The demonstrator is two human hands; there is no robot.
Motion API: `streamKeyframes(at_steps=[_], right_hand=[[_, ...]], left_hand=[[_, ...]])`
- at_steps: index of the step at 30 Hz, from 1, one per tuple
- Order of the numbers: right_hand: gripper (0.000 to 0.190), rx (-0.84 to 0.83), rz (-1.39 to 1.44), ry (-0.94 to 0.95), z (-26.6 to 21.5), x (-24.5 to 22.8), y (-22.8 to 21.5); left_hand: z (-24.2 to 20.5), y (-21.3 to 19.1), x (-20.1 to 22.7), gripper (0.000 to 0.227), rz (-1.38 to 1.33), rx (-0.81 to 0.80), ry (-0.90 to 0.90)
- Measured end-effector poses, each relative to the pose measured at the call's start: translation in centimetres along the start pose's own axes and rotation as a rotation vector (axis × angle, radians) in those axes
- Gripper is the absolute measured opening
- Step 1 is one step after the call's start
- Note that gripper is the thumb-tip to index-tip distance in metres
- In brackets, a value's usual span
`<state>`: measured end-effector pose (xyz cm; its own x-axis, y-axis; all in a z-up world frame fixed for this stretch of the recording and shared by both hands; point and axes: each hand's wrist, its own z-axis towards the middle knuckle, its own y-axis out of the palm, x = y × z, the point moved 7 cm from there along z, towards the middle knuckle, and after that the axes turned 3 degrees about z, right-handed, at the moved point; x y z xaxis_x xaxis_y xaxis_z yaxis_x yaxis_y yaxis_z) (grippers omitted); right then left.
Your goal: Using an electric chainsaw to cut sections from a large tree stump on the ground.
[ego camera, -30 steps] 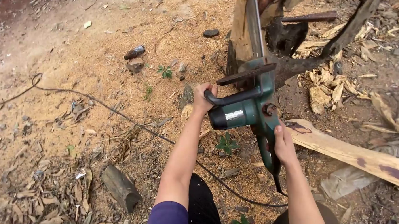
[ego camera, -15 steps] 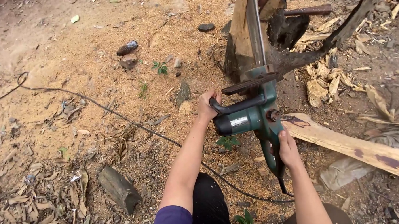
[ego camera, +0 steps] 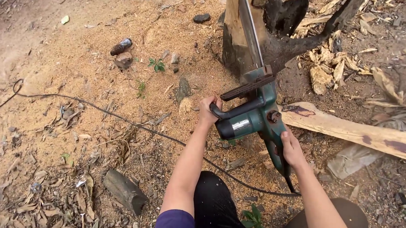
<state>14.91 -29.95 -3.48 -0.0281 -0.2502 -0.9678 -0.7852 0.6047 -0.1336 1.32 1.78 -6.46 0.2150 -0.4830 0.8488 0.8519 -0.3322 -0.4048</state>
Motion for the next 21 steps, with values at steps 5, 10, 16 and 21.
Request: streamKeyframes(at_steps=[5, 10, 16, 21], right_hand=[[0.064, -0.004, -0.007, -0.012, 0.8, 4.6, -1.1], [0.063, -0.014, 0.002, -0.006, -0.6, 3.7, -0.3], [0.064, -0.015, -0.001, -0.011, -0.7, 6.0, -0.1], [0.062, -0.007, 0.074, -0.015, -0.9, 6.9, -0.1]], left_hand=[[-1.9, 0.2, 0.2, 0.032, -0.036, -0.038, -0.021], [-2.8, 0.3, 0.1, 0.033, -0.030, -0.051, -0.023], [-3.8, 1.1, -1.4, 0.030, -0.060, -0.049, -0.041], [-4.4, 1.5, -2.2, 0.029, -0.071, -0.059, -0.053]])
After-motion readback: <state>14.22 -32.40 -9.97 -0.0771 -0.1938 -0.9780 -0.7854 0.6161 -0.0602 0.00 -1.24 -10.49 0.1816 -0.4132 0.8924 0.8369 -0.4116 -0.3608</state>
